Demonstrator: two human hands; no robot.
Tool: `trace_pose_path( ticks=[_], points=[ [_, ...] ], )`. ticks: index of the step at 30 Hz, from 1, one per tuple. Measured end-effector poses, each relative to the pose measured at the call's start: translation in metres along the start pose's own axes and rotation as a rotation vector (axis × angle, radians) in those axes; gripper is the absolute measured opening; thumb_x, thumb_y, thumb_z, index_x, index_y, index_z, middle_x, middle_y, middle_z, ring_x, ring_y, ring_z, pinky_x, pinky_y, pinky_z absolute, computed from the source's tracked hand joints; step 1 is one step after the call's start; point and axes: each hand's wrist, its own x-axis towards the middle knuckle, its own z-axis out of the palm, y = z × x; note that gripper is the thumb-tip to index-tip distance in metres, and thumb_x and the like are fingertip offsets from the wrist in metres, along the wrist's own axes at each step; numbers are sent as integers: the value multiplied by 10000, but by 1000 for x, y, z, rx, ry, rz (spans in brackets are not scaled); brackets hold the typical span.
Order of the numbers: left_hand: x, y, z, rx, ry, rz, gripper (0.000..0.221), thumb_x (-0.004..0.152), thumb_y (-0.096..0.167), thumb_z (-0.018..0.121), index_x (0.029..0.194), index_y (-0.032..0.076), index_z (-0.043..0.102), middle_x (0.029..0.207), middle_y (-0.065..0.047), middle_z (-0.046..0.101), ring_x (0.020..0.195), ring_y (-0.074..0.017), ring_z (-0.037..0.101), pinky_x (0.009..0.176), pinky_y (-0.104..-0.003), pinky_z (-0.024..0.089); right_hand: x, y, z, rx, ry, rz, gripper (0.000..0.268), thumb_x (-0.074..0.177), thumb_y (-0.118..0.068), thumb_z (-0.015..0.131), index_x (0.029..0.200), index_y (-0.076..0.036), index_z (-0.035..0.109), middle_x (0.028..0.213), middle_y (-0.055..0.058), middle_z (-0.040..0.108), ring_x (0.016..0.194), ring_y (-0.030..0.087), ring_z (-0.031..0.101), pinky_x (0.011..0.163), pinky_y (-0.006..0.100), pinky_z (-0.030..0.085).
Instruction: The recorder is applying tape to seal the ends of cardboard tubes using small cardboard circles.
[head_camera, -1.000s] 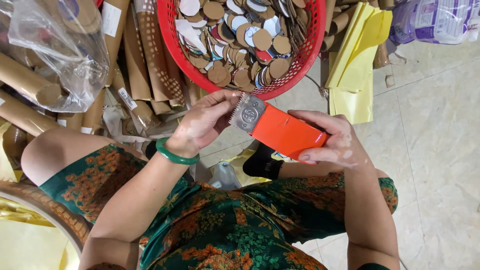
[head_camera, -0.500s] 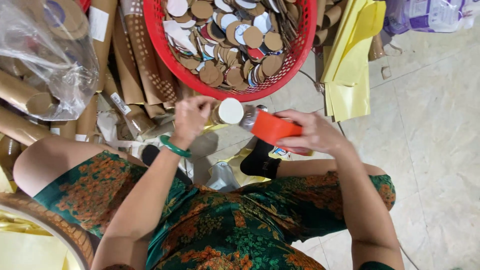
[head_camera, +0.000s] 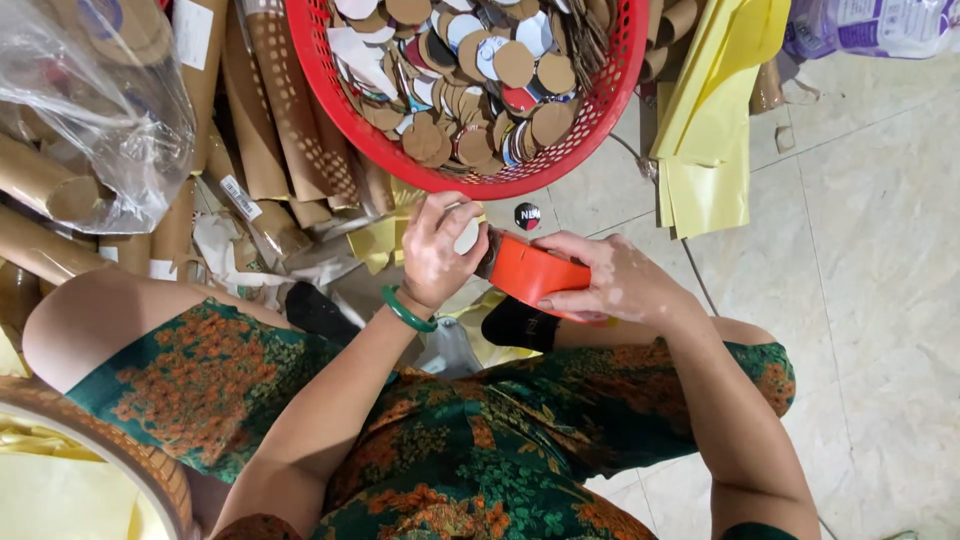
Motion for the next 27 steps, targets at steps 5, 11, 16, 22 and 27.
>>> trace_pose_path(
  ticks=[5, 11, 16, 22, 27],
  points=[
    [8, -10, -2, 33, -33, 78, 347, 792, 7, 836, 1077, 115, 670, 1114, -76, 605, 973, -314, 660, 838, -425, 568, -3, -9, 28, -503, 295, -261, 755, 741, -517, 803, 1385, -184, 594, 900, 185, 732, 754, 368, 713, 709, 455, 565],
    [-47, -49, 24, -182, -21, -100, 632, 787, 92, 914, 1287, 31, 534, 1234, -104, 664, 1084, -267, 702, 922, -363, 590, 1, 11, 32, -541, 259, -167, 735, 759, -572, 778, 1366, -188, 618, 748, 185, 698, 692, 393, 687, 656, 476, 551],
    [-96, -95, 49, -497, 5, -374, 713, 795, 64, 917, 1353, 35, 475, 1335, -153, 634, 1182, -256, 663, 1034, -362, 580, -4, 13, 20, -496, 234, -141, 744, 726, -585, 789, 1341, -199, 631, 729, 194, 708, 715, 416, 691, 687, 493, 547],
    [-41, -79, -16, -766, 157, -516, 598, 840, 8, 869, 1334, -13, 533, 1233, -115, 642, 1115, -230, 657, 1001, -392, 608, -16, 0, -11, -417, 220, 13, 742, 707, -577, 813, 1327, -210, 640, 910, 208, 740, 818, 421, 710, 738, 476, 573],
    [31, -32, -101, -1079, 434, -784, 566, 996, 119, 747, 1449, 72, 412, 1269, -123, 594, 1107, -297, 667, 1039, -497, 610, -26, 32, -26, -713, 460, -545, 435, 785, -370, 858, 1139, -234, 643, 1269, 198, 749, 816, 369, 729, 671, 445, 570]
  ],
)
